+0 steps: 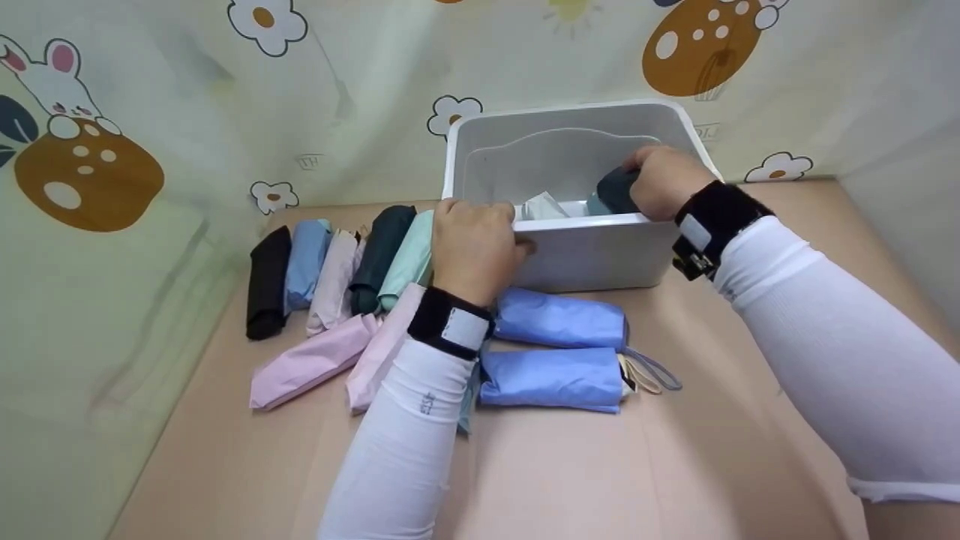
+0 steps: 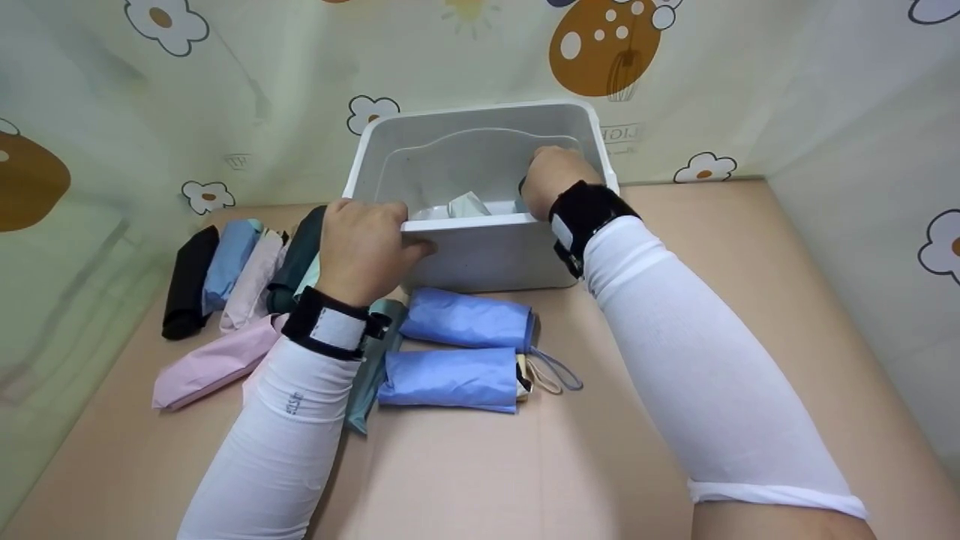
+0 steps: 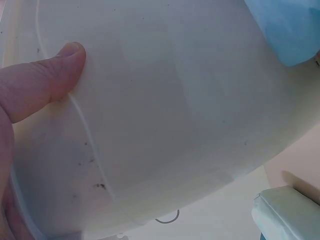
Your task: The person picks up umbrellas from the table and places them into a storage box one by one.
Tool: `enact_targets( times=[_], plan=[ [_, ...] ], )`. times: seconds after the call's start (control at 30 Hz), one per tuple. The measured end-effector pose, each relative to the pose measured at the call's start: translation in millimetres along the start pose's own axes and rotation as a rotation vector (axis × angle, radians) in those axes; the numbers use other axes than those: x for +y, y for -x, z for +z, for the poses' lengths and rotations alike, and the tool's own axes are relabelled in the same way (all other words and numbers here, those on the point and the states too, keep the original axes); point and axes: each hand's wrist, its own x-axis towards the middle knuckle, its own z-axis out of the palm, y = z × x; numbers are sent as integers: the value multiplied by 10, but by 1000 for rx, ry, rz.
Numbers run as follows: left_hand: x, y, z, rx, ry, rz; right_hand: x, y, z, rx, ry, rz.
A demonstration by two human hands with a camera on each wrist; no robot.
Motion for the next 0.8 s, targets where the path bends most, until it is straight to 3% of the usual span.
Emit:
enact_targets(
  times=[0.8],
  plan=[
    [-7,-8,24,16,0,6,-3,0,12,-6,52,-14]
  ],
)
